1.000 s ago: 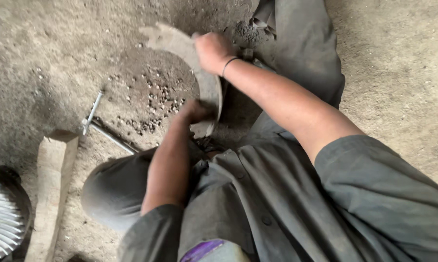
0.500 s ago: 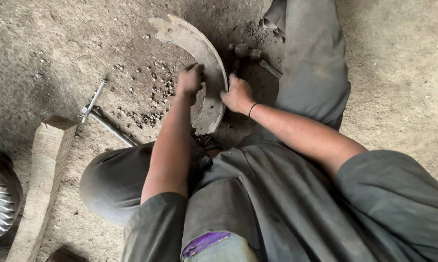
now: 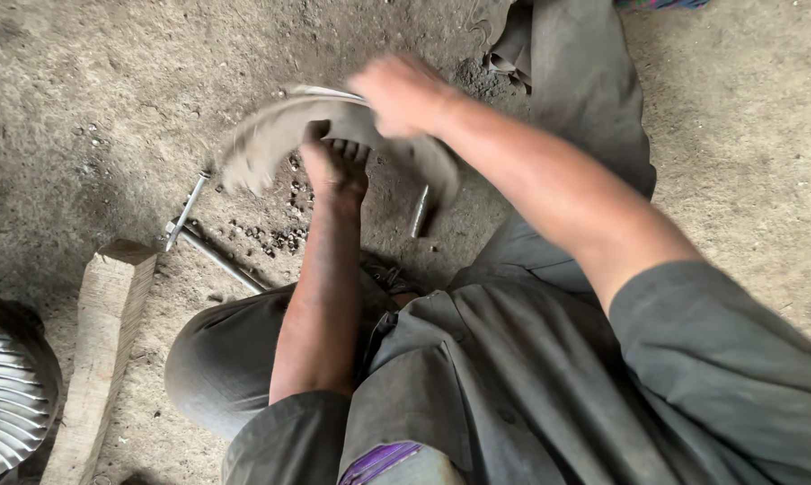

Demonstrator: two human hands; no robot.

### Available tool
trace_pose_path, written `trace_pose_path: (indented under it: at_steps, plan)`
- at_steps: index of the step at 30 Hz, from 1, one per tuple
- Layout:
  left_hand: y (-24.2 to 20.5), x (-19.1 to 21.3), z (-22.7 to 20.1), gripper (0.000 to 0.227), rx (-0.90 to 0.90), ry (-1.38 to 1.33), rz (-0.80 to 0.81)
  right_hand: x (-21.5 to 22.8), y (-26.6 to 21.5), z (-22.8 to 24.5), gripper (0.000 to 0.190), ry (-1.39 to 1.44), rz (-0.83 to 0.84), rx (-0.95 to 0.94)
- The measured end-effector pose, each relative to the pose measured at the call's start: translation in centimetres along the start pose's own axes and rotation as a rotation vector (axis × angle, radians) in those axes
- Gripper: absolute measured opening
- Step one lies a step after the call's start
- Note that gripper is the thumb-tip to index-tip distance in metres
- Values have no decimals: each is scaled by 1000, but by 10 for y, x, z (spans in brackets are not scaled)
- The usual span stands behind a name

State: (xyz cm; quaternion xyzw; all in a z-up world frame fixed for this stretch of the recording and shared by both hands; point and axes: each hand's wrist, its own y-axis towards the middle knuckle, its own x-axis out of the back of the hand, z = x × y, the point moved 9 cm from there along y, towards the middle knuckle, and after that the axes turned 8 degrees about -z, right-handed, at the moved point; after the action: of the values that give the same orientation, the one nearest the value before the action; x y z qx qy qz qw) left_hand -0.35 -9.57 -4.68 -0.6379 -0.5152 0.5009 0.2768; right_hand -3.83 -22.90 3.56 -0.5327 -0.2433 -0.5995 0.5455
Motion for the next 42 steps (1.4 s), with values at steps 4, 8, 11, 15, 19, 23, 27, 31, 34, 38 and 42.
trace_pose_path:
  at_steps: [4,8,11,15,19,23,27,31,34,38,42]
  plan:
    - [4,8,-4,25,-51,-70,-71,35,41,27,17,-222,-185,135]
    - [39,33,13,24,-168,423,-29,43,17,5,35,82,-515,16]
    - [24,19,-6,36,-815,954,-11,-3,-24,-52,29,351,-453,-331]
    - [-35,-35,-16,37,-1221,1626,26,-59,-81,-93,25,583,-597,-504]
    - [-59,-31,-52,44,-694,1853,-260,-128,-107,-105,26,645,-436,-617]
    - [-58,13,-69,53,-422,1988,-398,-162,-113,-101,27,647,-352,-607]
    - [-28,26,-76,34,-631,2242,-327,-164,-118,-101,26,574,-325,-639]
    - [-5,16,-81,35,-569,2165,-212,-166,-114,-117,25,527,-312,-701]
    - [-8,36,-63,24,-145,1731,-115,-187,-121,-135,24,513,-359,-714]
    - [-34,61,-25,21,175,1419,-28,-193,-114,-165,23,400,-562,-511]
    - [-23,88,-9,20,183,1356,-74,-213,-107,-166,24,450,-530,-467]
